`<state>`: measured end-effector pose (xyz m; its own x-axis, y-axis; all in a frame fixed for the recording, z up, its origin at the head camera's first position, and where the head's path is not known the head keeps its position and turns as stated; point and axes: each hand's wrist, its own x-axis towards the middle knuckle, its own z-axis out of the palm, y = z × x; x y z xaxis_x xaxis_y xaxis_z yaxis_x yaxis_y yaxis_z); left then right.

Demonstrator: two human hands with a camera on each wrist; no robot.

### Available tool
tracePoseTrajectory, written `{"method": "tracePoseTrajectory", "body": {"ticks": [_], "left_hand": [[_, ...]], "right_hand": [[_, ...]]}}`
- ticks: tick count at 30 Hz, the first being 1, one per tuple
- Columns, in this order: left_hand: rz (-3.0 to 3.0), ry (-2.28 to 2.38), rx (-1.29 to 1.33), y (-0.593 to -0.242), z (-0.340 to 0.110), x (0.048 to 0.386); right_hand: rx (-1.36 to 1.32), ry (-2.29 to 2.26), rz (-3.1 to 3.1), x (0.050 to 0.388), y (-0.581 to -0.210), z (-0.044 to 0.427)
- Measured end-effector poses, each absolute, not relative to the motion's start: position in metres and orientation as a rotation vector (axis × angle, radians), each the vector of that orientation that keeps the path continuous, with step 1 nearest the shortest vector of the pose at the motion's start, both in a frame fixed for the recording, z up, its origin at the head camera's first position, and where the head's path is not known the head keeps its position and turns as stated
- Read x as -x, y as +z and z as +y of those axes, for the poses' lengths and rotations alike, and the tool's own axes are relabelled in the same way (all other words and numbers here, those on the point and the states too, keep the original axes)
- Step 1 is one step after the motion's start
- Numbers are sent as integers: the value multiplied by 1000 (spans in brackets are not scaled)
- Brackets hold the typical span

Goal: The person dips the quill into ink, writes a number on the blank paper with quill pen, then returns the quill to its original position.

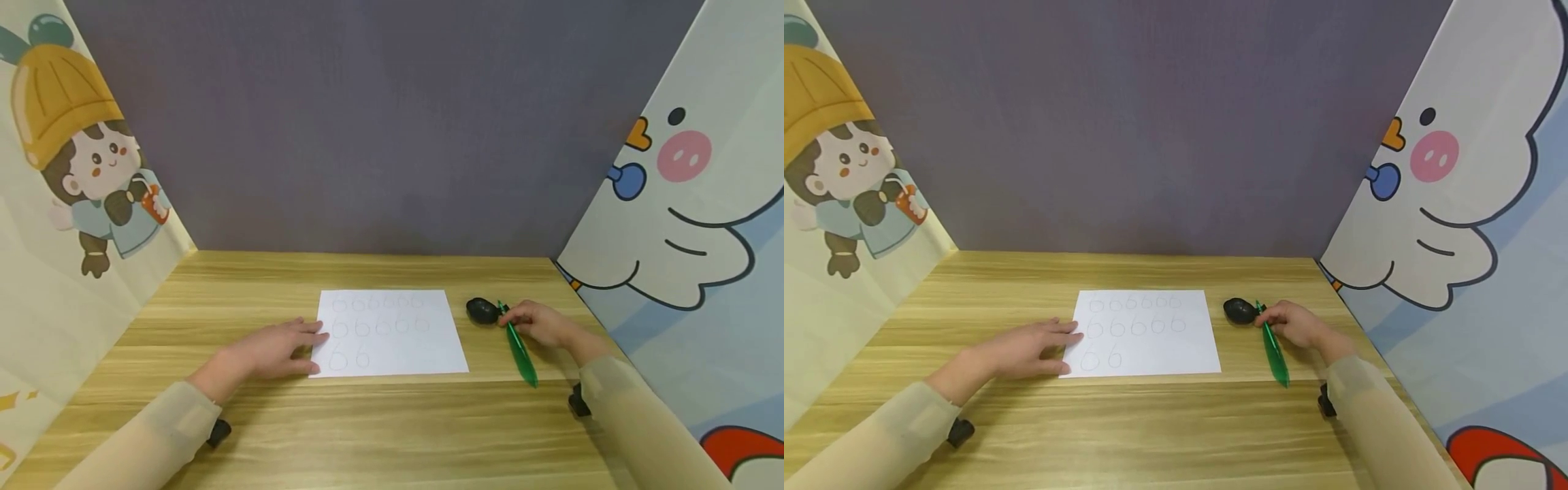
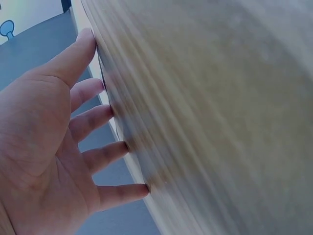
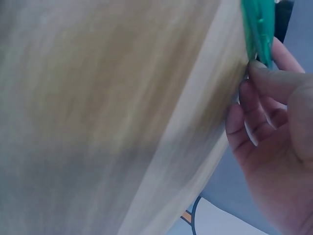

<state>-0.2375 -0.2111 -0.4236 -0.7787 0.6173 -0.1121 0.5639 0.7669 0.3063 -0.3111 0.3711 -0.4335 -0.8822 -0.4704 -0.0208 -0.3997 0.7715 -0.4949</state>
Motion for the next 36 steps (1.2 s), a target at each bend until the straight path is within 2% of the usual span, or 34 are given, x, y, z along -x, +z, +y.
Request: {"method": "tracePoseTrajectory", "body": {"ticks": [14,23,36], "left_hand": [[2753,383,-933,-426,-209,237],[2747,400,-920,-426,-211,237],[2753,396,-946,-426,-213,238]], "right_hand": [[760,-637,2952,301,-435,375],[684,-734,2970,293,-430,375],[631,-1224,2765,276,-424,357]]}}
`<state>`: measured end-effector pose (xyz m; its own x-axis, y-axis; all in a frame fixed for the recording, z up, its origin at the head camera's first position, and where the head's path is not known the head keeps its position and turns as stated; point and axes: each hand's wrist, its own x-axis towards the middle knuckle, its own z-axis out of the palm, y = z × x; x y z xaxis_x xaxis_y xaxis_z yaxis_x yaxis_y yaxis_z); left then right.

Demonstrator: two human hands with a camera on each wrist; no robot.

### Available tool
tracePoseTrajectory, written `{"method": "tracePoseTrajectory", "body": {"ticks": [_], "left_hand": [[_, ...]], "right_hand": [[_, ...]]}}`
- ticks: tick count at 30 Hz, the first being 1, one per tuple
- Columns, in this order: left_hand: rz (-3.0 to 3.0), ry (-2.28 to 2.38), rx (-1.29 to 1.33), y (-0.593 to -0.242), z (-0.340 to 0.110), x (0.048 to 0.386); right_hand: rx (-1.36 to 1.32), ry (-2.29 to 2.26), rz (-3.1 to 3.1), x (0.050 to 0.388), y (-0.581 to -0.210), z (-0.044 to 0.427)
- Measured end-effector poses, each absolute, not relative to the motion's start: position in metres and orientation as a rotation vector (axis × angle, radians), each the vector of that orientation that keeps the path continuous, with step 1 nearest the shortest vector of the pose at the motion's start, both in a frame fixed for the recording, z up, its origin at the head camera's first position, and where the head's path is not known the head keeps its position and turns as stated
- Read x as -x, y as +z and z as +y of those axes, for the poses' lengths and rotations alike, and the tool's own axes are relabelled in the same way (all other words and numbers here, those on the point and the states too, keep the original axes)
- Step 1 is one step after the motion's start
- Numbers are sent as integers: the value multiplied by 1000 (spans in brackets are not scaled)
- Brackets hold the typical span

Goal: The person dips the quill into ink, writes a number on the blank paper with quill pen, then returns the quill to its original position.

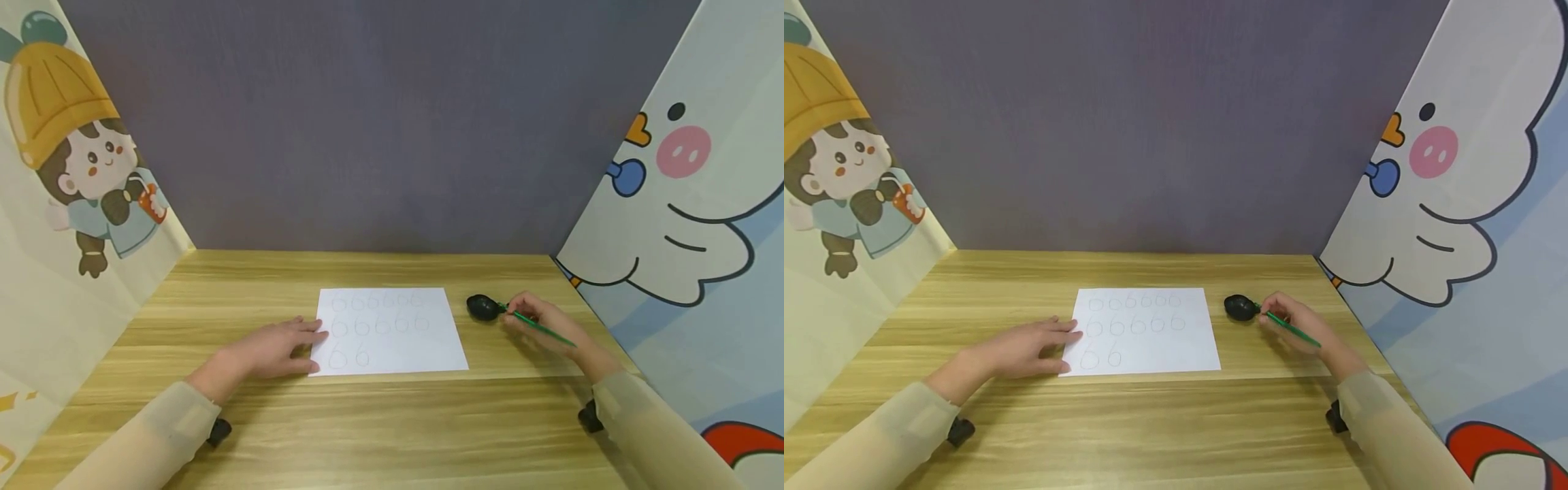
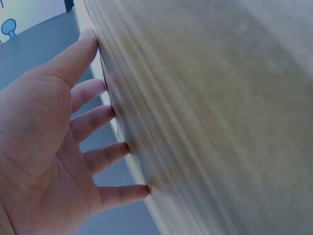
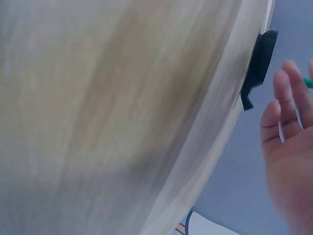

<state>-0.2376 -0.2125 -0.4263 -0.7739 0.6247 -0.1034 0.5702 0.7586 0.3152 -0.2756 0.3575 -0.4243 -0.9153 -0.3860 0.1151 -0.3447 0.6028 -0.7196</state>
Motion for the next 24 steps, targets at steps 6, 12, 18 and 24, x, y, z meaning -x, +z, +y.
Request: {"method": "tracePoseTrajectory", "body": {"ticks": [6,12,18,24], "left_hand": [[2756,401,-946,-427,-213,239],[2752,405,-950,-427,-213,238],[2753,401,-967,-426,-212,238],[2752,394,-946,-425,-212,238]], "right_hand": [[513,-1429,2599,275,-423,352],[520,-1537,2479,277,-423,349],[515,-1606,2439,276,-421,343],[456,-1680,2420,271,-418,333]]}}
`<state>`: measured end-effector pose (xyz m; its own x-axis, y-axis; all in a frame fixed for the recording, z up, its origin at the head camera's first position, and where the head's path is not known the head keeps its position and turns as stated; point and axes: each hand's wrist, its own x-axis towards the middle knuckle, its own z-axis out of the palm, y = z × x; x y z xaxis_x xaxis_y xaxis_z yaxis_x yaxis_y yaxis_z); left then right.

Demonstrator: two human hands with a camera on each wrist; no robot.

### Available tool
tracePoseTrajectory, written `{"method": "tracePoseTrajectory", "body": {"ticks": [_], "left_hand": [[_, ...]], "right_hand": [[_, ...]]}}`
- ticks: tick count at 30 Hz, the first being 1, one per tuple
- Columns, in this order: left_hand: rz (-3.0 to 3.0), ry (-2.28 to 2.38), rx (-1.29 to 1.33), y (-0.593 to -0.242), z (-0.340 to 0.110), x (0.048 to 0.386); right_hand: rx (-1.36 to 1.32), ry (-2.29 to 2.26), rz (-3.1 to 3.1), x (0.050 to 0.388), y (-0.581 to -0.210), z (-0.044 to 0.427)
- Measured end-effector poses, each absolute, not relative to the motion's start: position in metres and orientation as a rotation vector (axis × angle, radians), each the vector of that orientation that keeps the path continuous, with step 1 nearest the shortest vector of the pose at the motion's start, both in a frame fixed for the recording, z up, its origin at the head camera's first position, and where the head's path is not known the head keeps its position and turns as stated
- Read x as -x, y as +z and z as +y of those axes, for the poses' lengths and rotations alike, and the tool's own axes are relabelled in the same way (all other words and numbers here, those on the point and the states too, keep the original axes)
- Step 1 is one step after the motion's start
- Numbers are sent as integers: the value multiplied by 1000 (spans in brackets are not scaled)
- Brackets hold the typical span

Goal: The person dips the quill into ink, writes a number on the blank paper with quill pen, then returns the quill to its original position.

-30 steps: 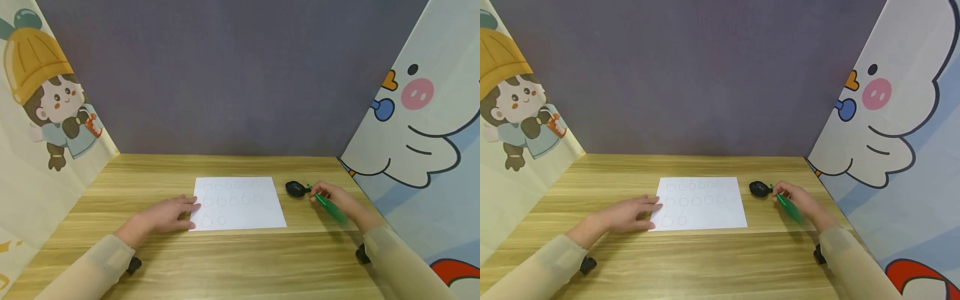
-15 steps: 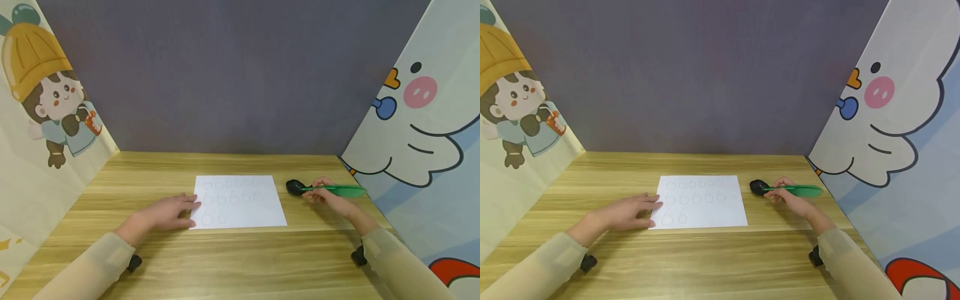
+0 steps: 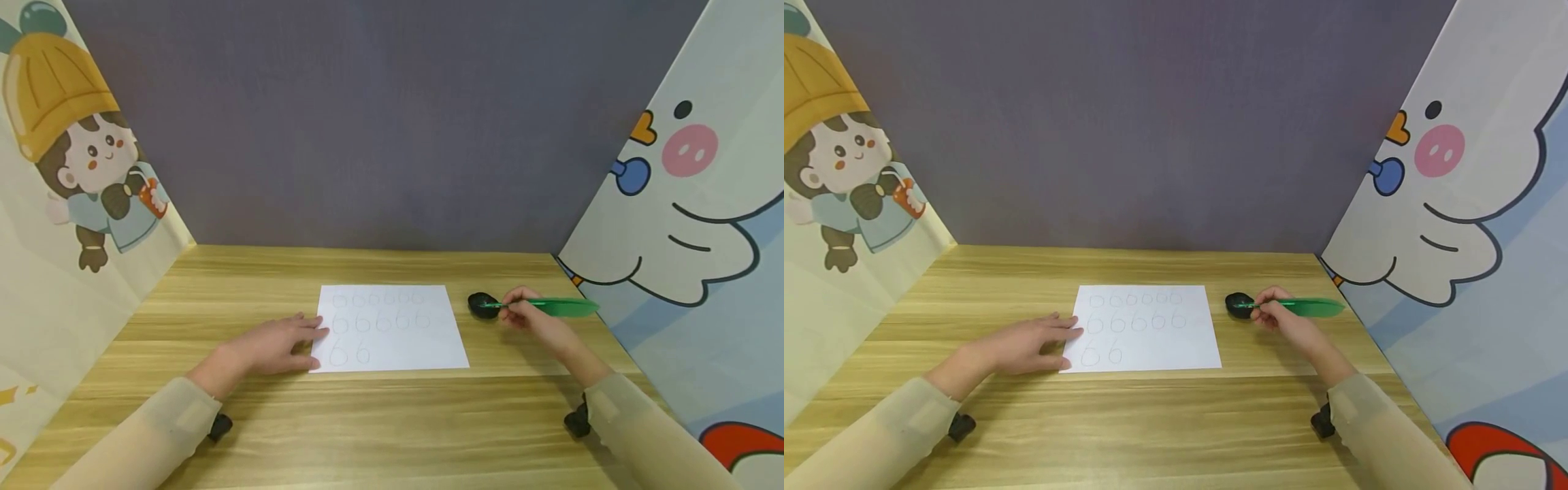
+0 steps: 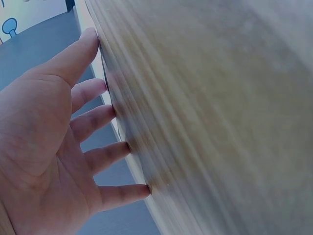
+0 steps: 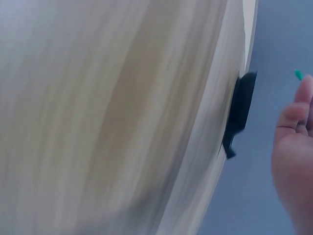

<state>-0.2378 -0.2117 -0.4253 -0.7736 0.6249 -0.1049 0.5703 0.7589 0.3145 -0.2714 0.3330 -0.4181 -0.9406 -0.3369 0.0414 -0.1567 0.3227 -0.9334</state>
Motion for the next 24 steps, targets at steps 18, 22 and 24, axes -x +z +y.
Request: {"method": "tracePoseTrajectory", "body": {"ticks": [18,22,24], "left_hand": [[2749,401,-913,-426,-211,239],[2745,404,-900,-426,-211,239],[2745,402,-898,-426,-211,239]], "right_hand": [[470,-1789,2236,268,-421,274],[459,-1765,2236,267,-420,260],[444,-1738,2248,266,-420,252]]}}
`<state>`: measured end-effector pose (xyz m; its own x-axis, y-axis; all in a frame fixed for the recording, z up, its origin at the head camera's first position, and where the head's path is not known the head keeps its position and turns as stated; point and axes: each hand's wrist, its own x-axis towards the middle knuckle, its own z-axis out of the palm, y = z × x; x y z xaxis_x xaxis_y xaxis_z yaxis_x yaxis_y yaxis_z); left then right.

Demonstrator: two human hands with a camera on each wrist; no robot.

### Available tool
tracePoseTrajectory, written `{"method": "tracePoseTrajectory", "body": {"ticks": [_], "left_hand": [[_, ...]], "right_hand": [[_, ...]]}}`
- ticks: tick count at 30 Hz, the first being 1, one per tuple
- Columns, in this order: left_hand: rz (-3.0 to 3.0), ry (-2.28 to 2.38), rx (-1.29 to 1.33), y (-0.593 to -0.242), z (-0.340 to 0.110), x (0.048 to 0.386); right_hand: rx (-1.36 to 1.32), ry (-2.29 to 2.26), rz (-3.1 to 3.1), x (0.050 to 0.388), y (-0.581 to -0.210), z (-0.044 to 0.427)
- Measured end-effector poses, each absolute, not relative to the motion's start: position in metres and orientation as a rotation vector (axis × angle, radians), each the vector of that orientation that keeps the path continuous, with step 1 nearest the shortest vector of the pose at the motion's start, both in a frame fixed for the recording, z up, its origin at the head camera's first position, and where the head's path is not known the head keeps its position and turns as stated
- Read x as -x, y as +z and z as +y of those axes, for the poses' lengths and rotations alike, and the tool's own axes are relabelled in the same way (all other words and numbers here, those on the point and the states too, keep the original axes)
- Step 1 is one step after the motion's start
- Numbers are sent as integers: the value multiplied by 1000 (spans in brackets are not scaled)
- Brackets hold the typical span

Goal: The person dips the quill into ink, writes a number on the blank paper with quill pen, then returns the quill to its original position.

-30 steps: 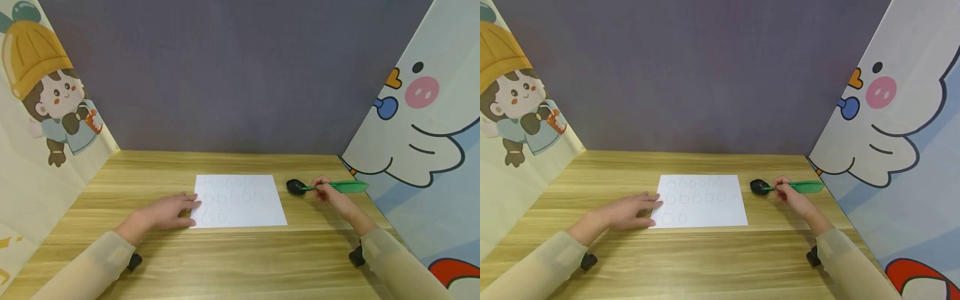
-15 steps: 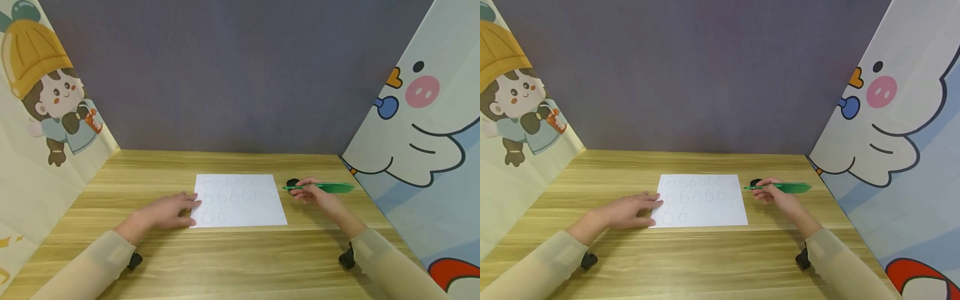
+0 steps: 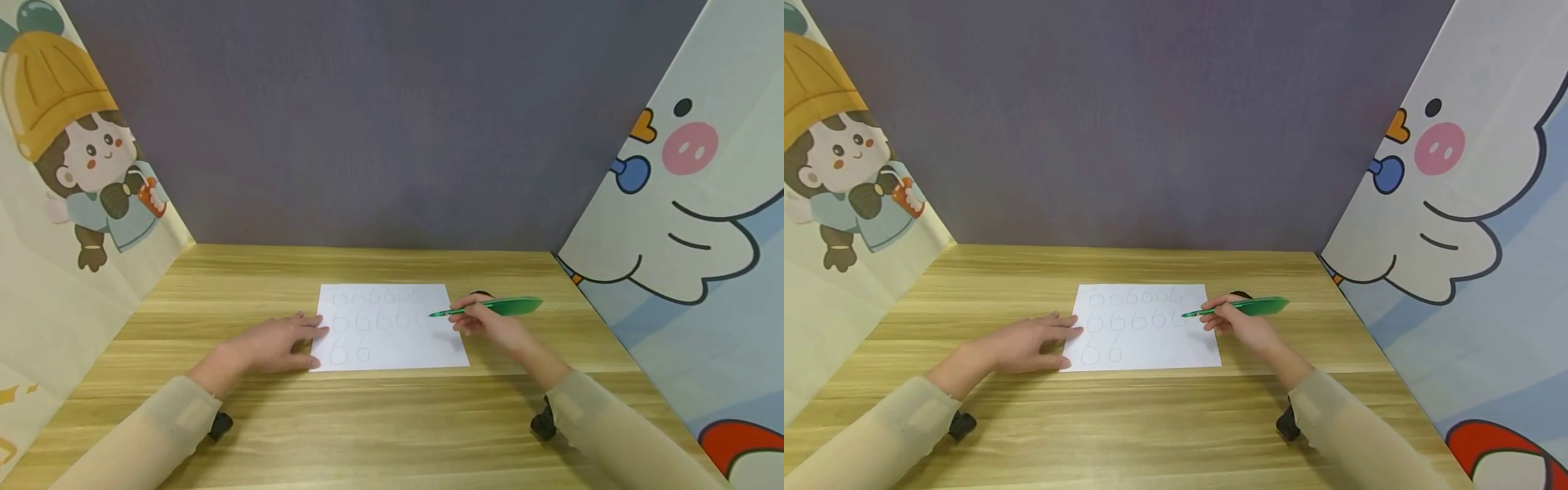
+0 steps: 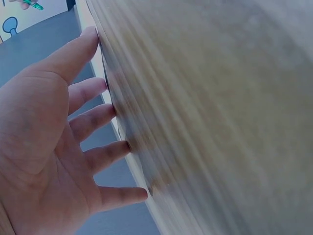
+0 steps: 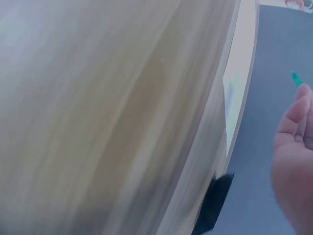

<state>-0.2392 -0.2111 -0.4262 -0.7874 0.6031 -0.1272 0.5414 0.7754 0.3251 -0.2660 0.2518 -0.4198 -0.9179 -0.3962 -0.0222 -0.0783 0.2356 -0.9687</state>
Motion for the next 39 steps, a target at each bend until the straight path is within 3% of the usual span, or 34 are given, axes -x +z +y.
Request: {"method": "tracePoseTrajectory", "body": {"ticks": [20,39], "left_hand": [[2733,411,-914,-426,-211,239],[2728,422,-902,-424,-211,239]], "right_hand": [[511,-1674,2193,265,-433,204],[396,-1617,2247,260,-434,176]]}}
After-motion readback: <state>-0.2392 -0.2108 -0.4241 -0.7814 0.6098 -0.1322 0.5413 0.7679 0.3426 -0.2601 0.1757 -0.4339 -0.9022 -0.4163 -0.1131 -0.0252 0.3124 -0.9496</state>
